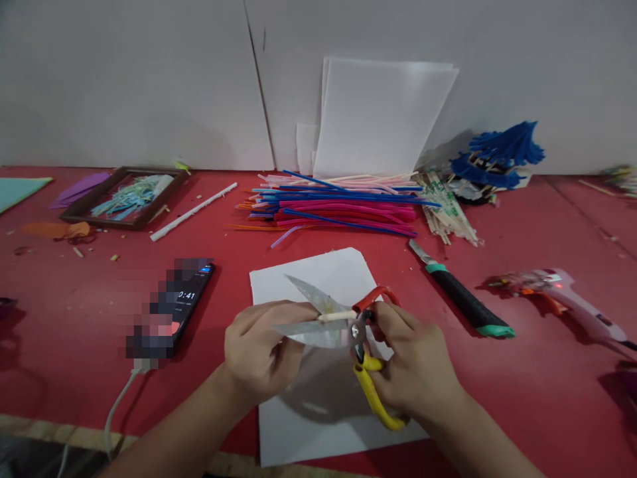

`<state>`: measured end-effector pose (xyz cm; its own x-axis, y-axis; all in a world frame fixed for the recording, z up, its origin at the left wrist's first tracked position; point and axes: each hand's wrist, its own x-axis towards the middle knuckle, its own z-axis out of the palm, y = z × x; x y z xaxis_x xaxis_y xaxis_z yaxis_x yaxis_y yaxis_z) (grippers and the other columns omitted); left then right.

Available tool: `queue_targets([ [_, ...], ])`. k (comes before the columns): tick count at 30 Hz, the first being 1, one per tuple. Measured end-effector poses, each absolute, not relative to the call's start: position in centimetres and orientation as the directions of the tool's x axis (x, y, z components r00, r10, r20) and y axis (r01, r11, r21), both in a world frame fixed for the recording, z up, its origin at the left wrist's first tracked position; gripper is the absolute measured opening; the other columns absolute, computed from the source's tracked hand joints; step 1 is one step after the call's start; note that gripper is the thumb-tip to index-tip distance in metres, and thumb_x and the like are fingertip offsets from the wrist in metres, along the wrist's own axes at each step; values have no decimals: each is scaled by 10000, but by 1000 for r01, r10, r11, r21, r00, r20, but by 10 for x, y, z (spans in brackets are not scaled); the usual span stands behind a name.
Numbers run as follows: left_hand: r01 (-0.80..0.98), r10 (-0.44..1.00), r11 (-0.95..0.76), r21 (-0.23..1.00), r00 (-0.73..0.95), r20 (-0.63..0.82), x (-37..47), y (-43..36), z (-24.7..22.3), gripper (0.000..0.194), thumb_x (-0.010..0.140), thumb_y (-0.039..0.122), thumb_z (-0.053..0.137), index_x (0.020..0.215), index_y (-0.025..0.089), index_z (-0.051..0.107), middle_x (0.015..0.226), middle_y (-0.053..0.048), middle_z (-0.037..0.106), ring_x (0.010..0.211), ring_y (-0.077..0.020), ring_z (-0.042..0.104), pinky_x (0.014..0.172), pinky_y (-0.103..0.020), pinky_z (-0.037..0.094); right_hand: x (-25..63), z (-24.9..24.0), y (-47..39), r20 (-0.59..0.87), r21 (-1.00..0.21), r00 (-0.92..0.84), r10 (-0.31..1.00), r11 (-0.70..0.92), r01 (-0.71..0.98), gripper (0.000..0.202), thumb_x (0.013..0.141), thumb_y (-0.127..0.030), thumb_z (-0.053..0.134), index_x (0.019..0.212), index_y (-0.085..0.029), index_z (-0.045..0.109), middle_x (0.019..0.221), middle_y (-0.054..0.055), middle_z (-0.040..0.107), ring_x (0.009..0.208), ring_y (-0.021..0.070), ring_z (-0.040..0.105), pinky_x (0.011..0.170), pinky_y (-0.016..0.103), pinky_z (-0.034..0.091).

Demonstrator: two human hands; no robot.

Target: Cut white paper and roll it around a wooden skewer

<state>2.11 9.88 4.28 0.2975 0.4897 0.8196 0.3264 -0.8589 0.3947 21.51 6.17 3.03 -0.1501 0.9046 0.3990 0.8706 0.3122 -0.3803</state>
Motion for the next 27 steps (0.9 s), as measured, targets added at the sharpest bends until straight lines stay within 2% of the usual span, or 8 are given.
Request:
queue_targets([
  [4,333,478,-862,383,281,832,23,101,38,141,887,106,510,990,175,576,856,-23,752,681,-134,705,647,-221,560,211,34,66,490,-377,-202,848,415,828,142,751,-275,482,725,-273,343,493,-39,455,384,151,419,396,267,265],
  [8,328,460,-871,364,288,840,21,103,37,176,866,86,508,998,180,579,868,-27,753,691,-133,700,670,-223,559,210,30,65,502,-387,-184,845,410,826,109,769,-265,487,789,-264,380,574,-20,511,437,159,459,414,264,302],
  [12,319,473,-869,379,304,827,20,103,38,198,860,62,505,1002,173,586,908,-32,760,710,-119,698,697,-203,555,210,28,66,486,-399,-171,857,392,829,119,768,-278,483,797,-267,369,597,-23,482,458,156,438,426,263,295],
  [16,317,488,-863,394,321,812,22,102,38,200,852,60,494,979,180,591,908,-28,764,675,-120,692,657,-206,556,209,29,66,452,-446,-154,879,373,814,121,770,-285,494,785,-266,375,613,-24,473,467,151,442,433,266,316],
  [21,341,488,-857,387,294,822,23,101,37,232,803,64,517,985,192,586,877,-11,760,650,-126,686,643,-216,562,205,34,65,480,-468,-131,867,379,798,136,793,-291,488,776,-271,354,593,-36,449,442,144,426,407,263,305],
  [27,342,489,-856,387,292,822,23,100,37,258,773,65,515,977,208,581,886,-7,764,690,-128,708,675,-211,572,208,33,64,522,-398,-169,836,413,819,135,767,-284,489,753,-270,355,553,-35,474,410,149,429,388,269,285],
])
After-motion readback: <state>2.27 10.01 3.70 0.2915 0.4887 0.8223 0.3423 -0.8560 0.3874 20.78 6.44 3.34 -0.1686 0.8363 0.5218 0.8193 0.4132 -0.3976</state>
